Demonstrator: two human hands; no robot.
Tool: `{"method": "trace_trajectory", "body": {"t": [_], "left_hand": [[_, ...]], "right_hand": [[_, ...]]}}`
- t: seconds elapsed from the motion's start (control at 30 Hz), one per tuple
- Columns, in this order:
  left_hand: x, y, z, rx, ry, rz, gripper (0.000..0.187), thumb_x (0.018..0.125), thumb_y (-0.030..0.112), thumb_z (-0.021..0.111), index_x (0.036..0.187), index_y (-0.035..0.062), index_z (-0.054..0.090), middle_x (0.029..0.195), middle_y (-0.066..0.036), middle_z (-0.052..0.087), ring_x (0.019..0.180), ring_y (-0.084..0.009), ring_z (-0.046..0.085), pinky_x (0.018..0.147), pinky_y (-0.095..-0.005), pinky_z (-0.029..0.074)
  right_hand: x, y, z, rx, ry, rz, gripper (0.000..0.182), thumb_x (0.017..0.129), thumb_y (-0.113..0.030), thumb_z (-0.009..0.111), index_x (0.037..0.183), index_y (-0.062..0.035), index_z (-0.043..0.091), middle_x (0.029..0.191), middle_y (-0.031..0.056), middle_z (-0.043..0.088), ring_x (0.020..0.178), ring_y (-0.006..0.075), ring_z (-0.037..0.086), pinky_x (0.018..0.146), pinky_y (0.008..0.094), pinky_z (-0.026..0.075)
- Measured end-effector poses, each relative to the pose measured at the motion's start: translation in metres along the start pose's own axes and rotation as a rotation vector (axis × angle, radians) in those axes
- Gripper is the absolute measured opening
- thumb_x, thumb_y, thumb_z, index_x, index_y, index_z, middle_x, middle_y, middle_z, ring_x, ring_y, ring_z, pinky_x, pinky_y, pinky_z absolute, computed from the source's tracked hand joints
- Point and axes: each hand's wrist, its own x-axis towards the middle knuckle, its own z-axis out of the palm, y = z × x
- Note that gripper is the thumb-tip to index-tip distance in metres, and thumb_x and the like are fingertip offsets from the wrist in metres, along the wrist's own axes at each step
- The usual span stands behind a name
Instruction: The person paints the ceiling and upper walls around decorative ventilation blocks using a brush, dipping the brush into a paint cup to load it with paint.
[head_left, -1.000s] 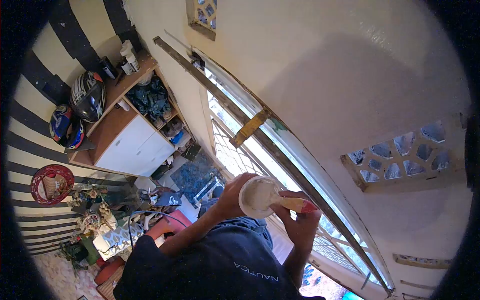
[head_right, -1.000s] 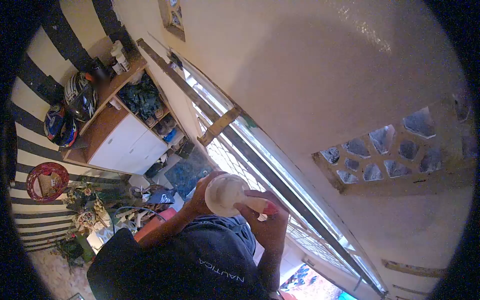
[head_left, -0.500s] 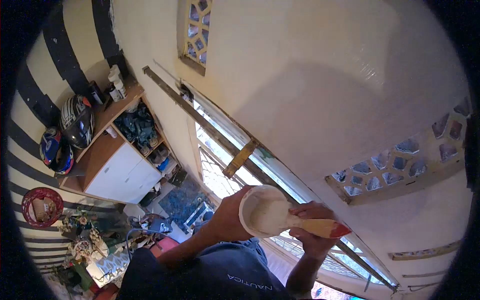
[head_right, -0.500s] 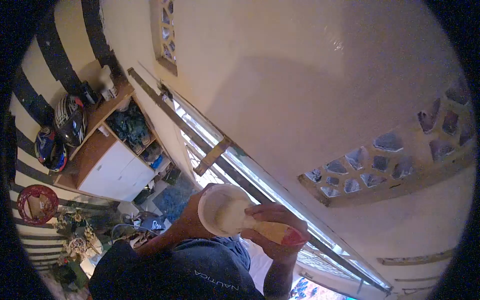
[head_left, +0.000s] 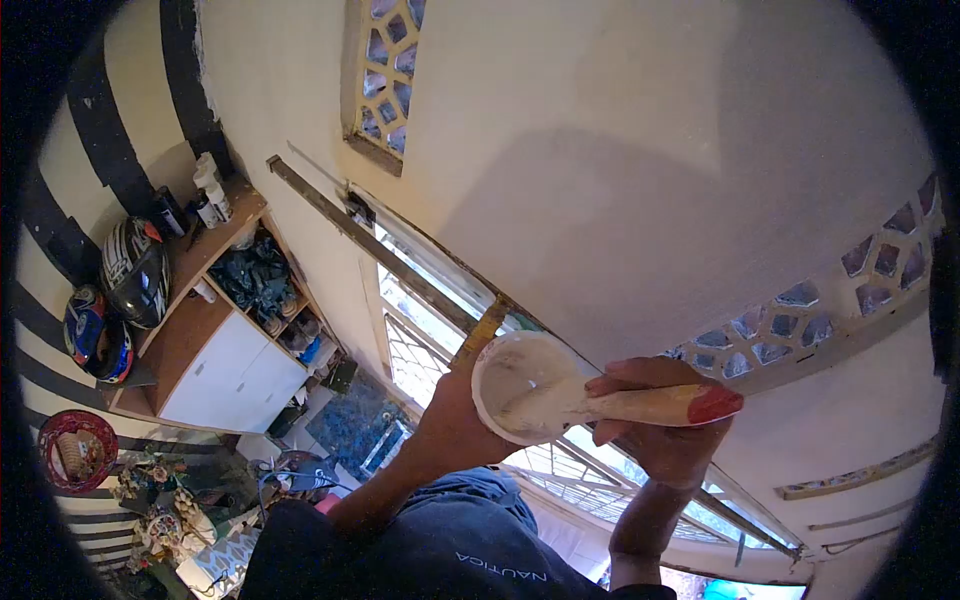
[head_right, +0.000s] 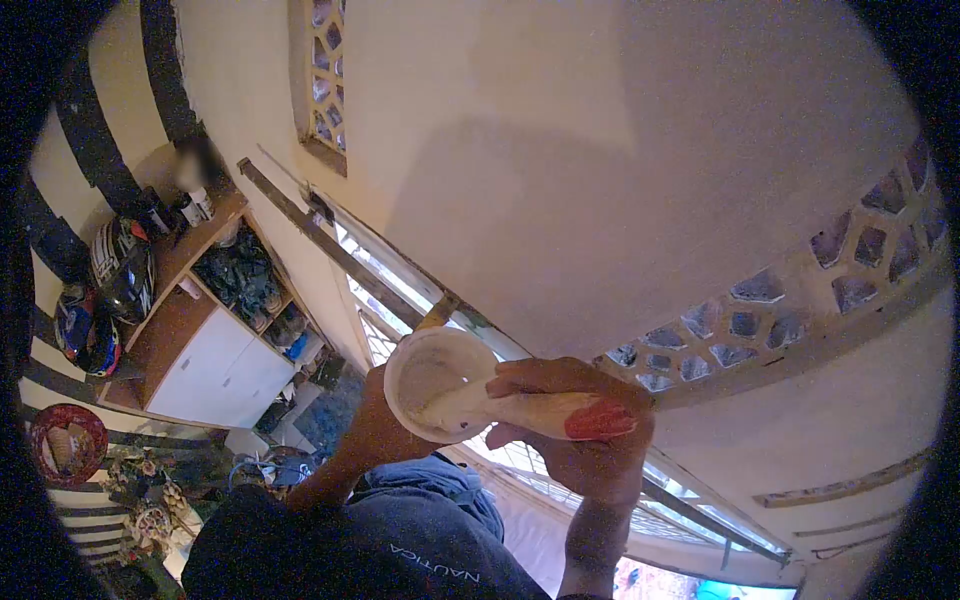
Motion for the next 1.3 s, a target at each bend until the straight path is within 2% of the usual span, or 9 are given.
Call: {"method": "trace_trajectory", "body": {"t": [0.07, 0.13, 0.23, 0.37, 0.43, 0.57, 0.77, 1.0, 1.3], "left_hand": [[-0.002, 0.0, -0.001, 0.036, -0.022, -0.03, 0.073, 0.057, 0.016, 0.082, 0.118, 0.0035, 0.043, 0.108, -0.013, 0.057, 0.101, -0.0218, 0.058, 0.085, -0.036, 0.049], [-0.004, 0.001, -0.005, 0.08, -0.031, 0.069, 0.072, 0.058, 0.019, 0.083, 0.116, -0.0012, 0.044, 0.104, -0.017, 0.059, 0.1, -0.0249, 0.059, 0.085, -0.0358, 0.049], [-0.003, 0.007, -0.011, 0.086, 0.016, 0.101, 0.072, 0.058, 0.019, 0.083, 0.115, -0.0008, 0.044, 0.104, -0.017, 0.059, 0.1, -0.0246, 0.059, 0.084, -0.0354, 0.049], [0.005, 0.02, -0.021, 0.09, 0.083, 0.157, 0.071, 0.057, 0.019, 0.083, 0.114, -0.0002, 0.045, 0.103, -0.016, 0.059, 0.099, -0.0241, 0.059, 0.084, -0.035, 0.049], [0.015, 0.025, -0.027, 0.162, 0.204, 0.285, 0.07, 0.057, 0.019, 0.083, 0.113, 0.0001, 0.046, 0.103, -0.016, 0.06, 0.098, -0.0228, 0.06, 0.083, -0.0338, 0.049], [0.032, 0.019, -0.034, 0.186, 0.307, 0.228, 0.066, 0.058, 0.018, 0.083, 0.111, 0.0011, 0.047, 0.102, -0.015, 0.06, 0.096, -0.0218, 0.06, 0.081, -0.0327, 0.049], [0.046, 0.004, -0.043, 0.235, 0.328, 0.239, 0.067, 0.059, 0.022, 0.082, 0.112, 0.0012, 0.046, 0.101, -0.015, 0.061, 0.095, -0.0244, 0.061, 0.081, -0.0338, 0.049], [0.043, -0.009, -0.049, 0.271, 0.392, 0.207, 0.069, 0.058, 0.018, 0.082, 0.114, 0.0011, 0.045, 0.101, -0.015, 0.062, 0.095, -0.0237, 0.061, 0.081, -0.033, 0.049], [0.034, -0.028, -0.061, 0.205, 0.444, 0.201, 0.067, 0.058, 0.012, 0.082, 0.114, 0.0, 0.046, 0.1, -0.015, 0.062, 0.094, -0.0221, 0.062, 0.08, -0.0325, 0.05]], "right_hand": [[0.001, 0.001, 0.0, 0.136, 0.068, 0.081, 0.035, 0.057, 0.003, 0.078, 0.087, 0.0063, 0.061, 0.085, 0.0148, 0.065, 0.078, 0.021, 0.065, 0.064, 0.0301, 0.055], [0.007, 0.007, -0.004, -0.061, -0.01, -0.205, 0.029, 0.058, 0.0, 0.079, 0.083, 0.0035, 0.064, 0.085, 0.0137, 0.065, 0.074, 0.0198, 0.064, 0.062, 0.0283, 0.054], [0.02, 0.003, 0.001, -0.221, -0.039, -0.397, 0.033, 0.067, -0.01, 0.077, 0.089, 0.0023, 0.057, 0.078, 0.0152, 0.065, 0.069, 0.0216, 0.067, 0.06, 0.0295, 0.055], [0.043, -0.009, 0.007, -0.384, -0.049, -0.529, 0.029, 0.068, -0.007, 0.075, 0.089, 0.0016, 0.056, 0.078, 0.0148, 0.065, 0.068, 0.0208, 0.066, 0.059, 0.0285, 0.055], [0.056, -0.009, 0.01, -0.348, -0.086, -0.558, 0.027, 0.068, -0.003, 0.074, 0.089, 0.0013, 0.056, 0.077, 0.0144, 0.065, 0.069, 0.0194, 0.066, 0.055, 0.0267, 0.053], [0.073, 0.003, 0.013, -0.361, -0.106, -0.684, 0.027, 0.07, -0.002, 0.072, 0.09, 0.0016, 0.056, 0.078, 0.0151, 0.065, 0.068, 0.0161, 0.065, 0.047, 0.0211, 0.049], [0.077, 0.014, 0.011, -0.373, 0.011, -0.559, 0.024, 0.073, 0.0, 0.07, 0.092, 0.0039, 0.055, 0.077, 0.015, 0.064, 0.055, 0.0117, 0.061, 0.042, 0.0214, 0.048], [0.086, 0.014, 0.019, -0.217, 0.138, -0.535, 0.022, 0.075, -0.003, 0.069, 0.092, 0.0037, 0.057, 0.075, 0.0142, 0.064, 0.053, 0.0128, 0.061, 0.043, 0.0214, 0.051], [0.088, 0.047, 0.028, -0.488, 0.162, -0.485, 0.021, 0.075, -0.01, 0.071, 0.089, 0.0012, 0.06, 0.075, 0.0109, 0.064, 0.056, 0.013, 0.063, 0.046, 0.0222, 0.051]]}}
